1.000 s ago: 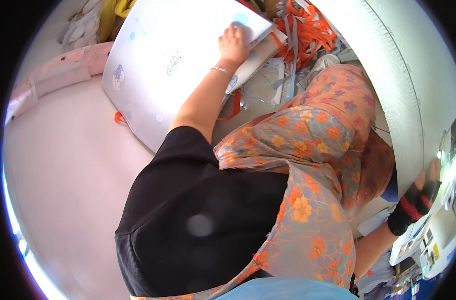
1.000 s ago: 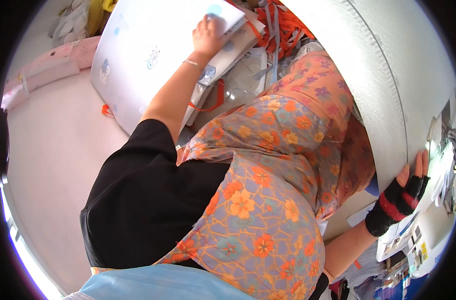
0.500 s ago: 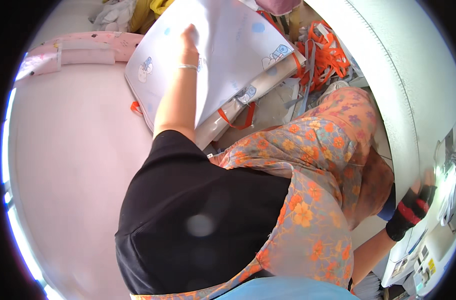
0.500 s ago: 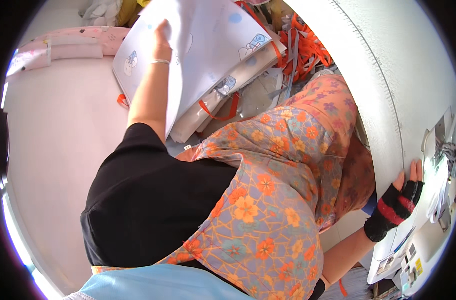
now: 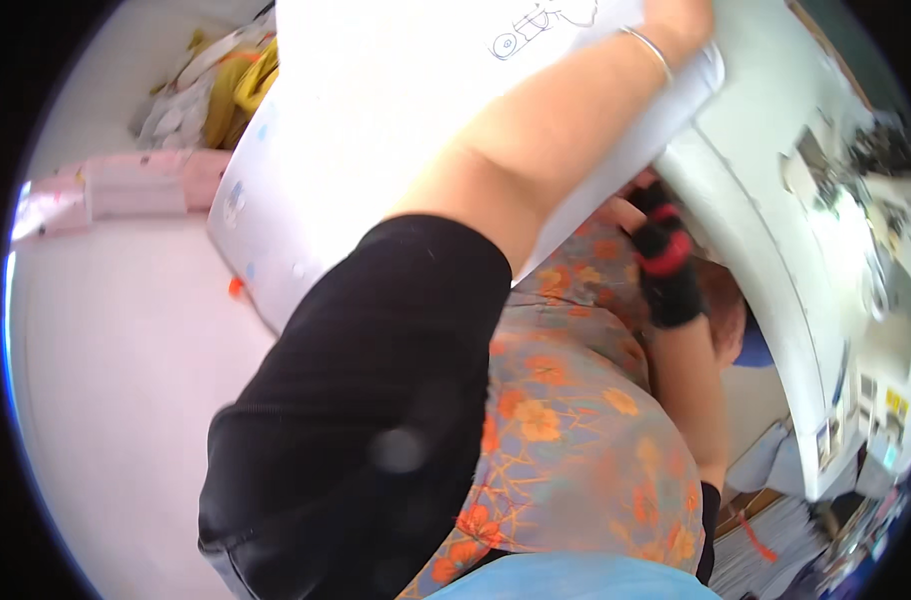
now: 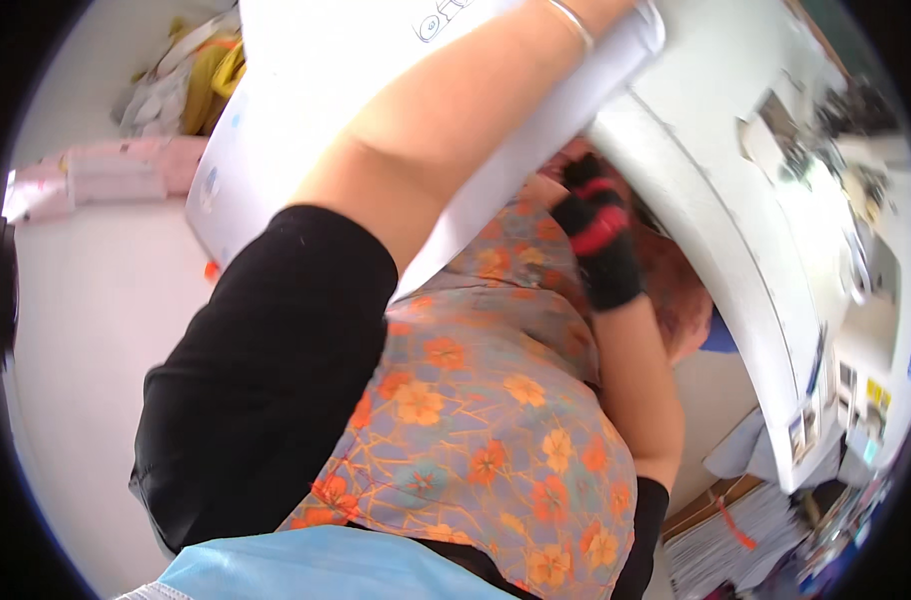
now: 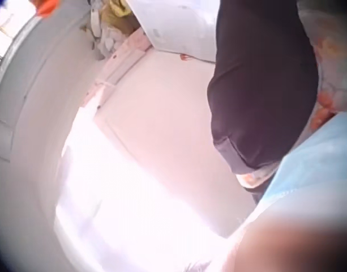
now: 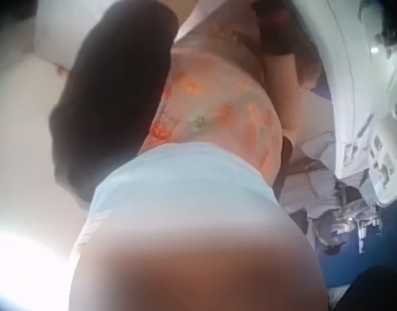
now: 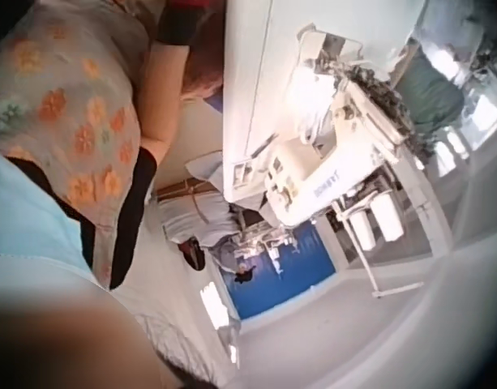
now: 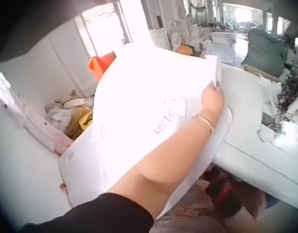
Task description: Aligning and stacking printed textile sheets on a workbench next to a sewing machine.
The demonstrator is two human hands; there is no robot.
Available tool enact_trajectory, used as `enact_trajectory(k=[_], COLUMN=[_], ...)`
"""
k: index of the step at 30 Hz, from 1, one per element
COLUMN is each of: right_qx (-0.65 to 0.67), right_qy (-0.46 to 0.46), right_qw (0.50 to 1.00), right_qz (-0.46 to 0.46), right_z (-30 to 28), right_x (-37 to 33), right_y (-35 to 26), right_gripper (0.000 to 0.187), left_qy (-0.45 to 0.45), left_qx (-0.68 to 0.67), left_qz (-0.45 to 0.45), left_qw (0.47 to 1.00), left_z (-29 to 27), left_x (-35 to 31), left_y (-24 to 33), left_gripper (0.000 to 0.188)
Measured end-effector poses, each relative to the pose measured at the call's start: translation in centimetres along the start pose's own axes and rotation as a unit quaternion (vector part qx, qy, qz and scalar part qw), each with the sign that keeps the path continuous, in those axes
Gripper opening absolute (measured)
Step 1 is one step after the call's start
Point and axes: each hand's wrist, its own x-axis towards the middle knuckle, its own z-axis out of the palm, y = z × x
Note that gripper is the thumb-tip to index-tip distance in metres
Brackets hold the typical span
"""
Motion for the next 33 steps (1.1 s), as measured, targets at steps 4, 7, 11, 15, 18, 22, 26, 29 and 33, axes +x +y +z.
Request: enact_trajectory(k=[4, 7, 11, 15, 18, 22, 26, 29, 33], right_qx=[0.007, -0.022, -0.235, -0.076, -0.090, -0.132, -0.296, -0.505, -0.503], right_qy=[0.009, 0.056, 0.031, -0.023, -0.038, 0.047, 0.196, 0.255, 0.273], right_qw=[1.000, 0.998, 0.959, 0.995, 0.995, 0.990, 0.935, 0.808, 0.787], right_qz=[-0.015, -0.028, -0.152, -0.067, 0.000, -0.008, -0.008, -0.166, -0.229], right_z=[1.6, -0.3, -3.6, -2.4, -3.0, -6.3, -8.7, -9.0, -8.7], right_x=[3.7, 3.3, -3.2, -5.9, -7.3, -8.3, -5.6, -3.1, -1.4], right_y=[0.8, 1.0, 3.1, 4.7, 1.9, -4.4, -7.7, -8.0, -7.5], right_gripper=[0.038, 0.034, 0.029, 0.025, 0.035, 0.048, 0.049, 0.046, 0.042], left_qy=[-0.118, -0.266, -0.312, -0.313, -0.315, -0.350, -0.310, -0.280, -0.292], left_qx=[0.017, 0.250, 0.317, 0.247, 0.227, 0.149, 0.045, -0.019, 0.004], left_qz=[0.044, 0.330, 0.328, 0.306, 0.337, 0.349, 0.341, 0.336, 0.295], left_qw=[0.992, 0.871, 0.833, 0.865, 0.858, 0.857, 0.886, 0.899, 0.910], left_z=[6.5, 5.6, 3.8, 4.3, 5.2, 5.6, 5.9, 6.0, 5.9], left_x=[-4.7, -4.8, -3.7, -2.7, -1.7, -1.2, -1.7, -1.8, -1.3], left_y=[7.7, 9.9, 10.3, 11.1, 11.5, 10.9, 10.1, 10.0, 10.1], left_gripper=[0.031, 0.038, 0.041, 0.041, 0.037, 0.033, 0.034, 0.036, 0.037])
